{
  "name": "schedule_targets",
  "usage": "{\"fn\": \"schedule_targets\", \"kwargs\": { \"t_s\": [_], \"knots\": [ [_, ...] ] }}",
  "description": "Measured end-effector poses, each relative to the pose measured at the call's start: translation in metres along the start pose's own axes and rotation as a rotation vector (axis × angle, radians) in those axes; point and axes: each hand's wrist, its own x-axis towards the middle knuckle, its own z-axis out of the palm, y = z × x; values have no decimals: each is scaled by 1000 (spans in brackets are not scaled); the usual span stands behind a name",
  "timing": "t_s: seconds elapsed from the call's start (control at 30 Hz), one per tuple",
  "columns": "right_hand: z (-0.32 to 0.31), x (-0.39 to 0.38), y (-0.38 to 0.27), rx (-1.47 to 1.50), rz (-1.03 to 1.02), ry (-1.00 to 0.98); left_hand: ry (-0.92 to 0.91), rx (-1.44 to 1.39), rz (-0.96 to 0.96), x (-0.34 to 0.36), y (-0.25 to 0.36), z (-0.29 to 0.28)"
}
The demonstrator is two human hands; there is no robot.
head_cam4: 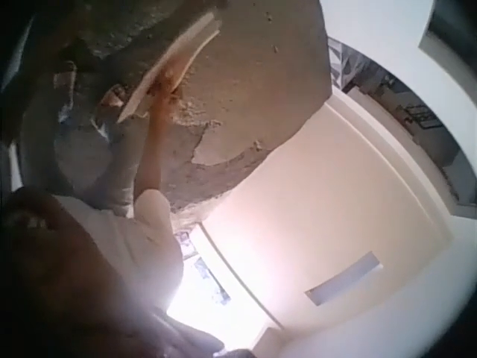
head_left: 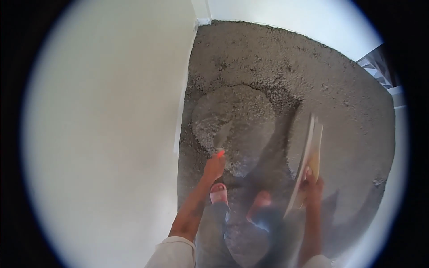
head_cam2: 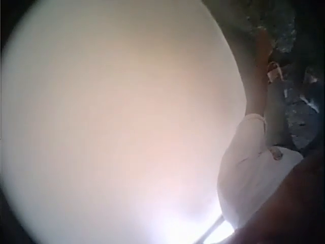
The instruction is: Smoothing wet cement on a floor using a trowel and float.
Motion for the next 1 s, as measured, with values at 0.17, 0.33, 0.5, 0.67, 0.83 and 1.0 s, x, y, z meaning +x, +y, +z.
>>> {"fn": "schedule_targets", "kwargs": {
  "t_s": [0.17,0.33,0.5,0.67,0.83,1.0],
  "knots": [
    [26,65,55,-54,-141,-17,-69,-109,64,67,47,-5],
    [17,110,73,-41,-220,-19,77,-36,111,119,-20,-15],
    [-6,138,76,96,-289,8,283,5,70,160,-58,-38],
    [-21,146,80,131,-294,77,415,-80,-125,162,-59,-39],
    [-39,154,89,98,-294,149,92,-59,180,118,32,3],
    [-21,166,99,43,-264,110,-2,-56,204,106,49,25]
  ]
}}
